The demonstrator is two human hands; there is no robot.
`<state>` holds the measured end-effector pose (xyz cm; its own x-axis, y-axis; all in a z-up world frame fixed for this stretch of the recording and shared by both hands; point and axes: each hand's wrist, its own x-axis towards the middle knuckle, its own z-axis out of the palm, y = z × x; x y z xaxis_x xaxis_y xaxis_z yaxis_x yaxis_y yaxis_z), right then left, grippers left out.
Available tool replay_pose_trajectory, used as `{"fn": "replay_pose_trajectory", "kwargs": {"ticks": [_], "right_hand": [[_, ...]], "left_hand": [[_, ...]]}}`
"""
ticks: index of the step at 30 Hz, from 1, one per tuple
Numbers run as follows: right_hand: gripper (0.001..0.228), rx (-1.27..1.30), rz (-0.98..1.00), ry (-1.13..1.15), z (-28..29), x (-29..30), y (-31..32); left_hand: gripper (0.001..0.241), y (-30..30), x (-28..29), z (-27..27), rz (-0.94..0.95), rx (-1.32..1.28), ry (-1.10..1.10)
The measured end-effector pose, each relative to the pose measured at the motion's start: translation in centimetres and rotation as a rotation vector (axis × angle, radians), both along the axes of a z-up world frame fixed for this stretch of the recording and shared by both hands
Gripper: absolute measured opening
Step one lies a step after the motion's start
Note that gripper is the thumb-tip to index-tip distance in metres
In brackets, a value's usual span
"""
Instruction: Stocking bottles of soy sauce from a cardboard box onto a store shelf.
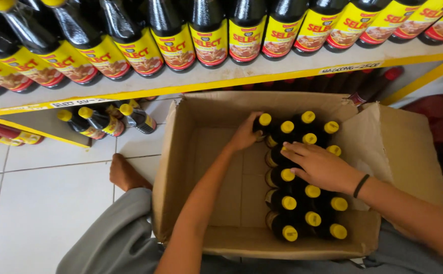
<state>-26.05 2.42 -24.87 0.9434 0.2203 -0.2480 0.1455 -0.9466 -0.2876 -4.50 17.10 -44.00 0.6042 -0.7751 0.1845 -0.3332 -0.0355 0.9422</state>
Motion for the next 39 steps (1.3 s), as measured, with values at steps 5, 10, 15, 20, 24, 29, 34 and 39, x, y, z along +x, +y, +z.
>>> {"fn": "replay_pose_trajectory", "kwargs": {"ticks": [5,10,15,20,24,29,34,39], "right_hand": [[0.057,-0.018,0.036,-0.004,-0.2,-0.3,-0.7],[0.06,-0.003,0.024,-0.011,-0.8,-0.3,-1.0],[0.064,0.214,-0.193,0.008,-0.1,-0.2,-0.8],[0.072,0.431,-0.355,-0.156,0.1,0.2,0.0],[0.084,0.644,-0.288,-0.276,4.2,1.1,3.0],[0.095,0.579,-0.331,-0.328,3.9,1.2,2.8],[0.085,0.463,-0.417,-0.293,2.9,0.7,2.2],[0.083,0.498,-0.458,-0.28,2.9,0.4,2.2]], "left_hand": [[0.059,1.9,-1.3,2.2,0.015,0.131,-0.213],[0.064,3.3,-1.1,2.8,0.077,0.187,-0.284],[0.066,3.1,-1.9,8.3,0.108,0.062,-0.056],[0.04,1.5,-3.7,14.2,-0.098,-0.333,0.42],[0.022,0.6,-5.1,15.5,-0.21,-0.358,0.514],[0.021,0.2,-6.9,17.7,-0.21,-0.48,0.43],[0.018,0.0,-7.7,18.4,-0.256,-0.471,0.447],[0.017,-0.4,-8.1,17.2,-0.183,-0.437,0.497]]}}
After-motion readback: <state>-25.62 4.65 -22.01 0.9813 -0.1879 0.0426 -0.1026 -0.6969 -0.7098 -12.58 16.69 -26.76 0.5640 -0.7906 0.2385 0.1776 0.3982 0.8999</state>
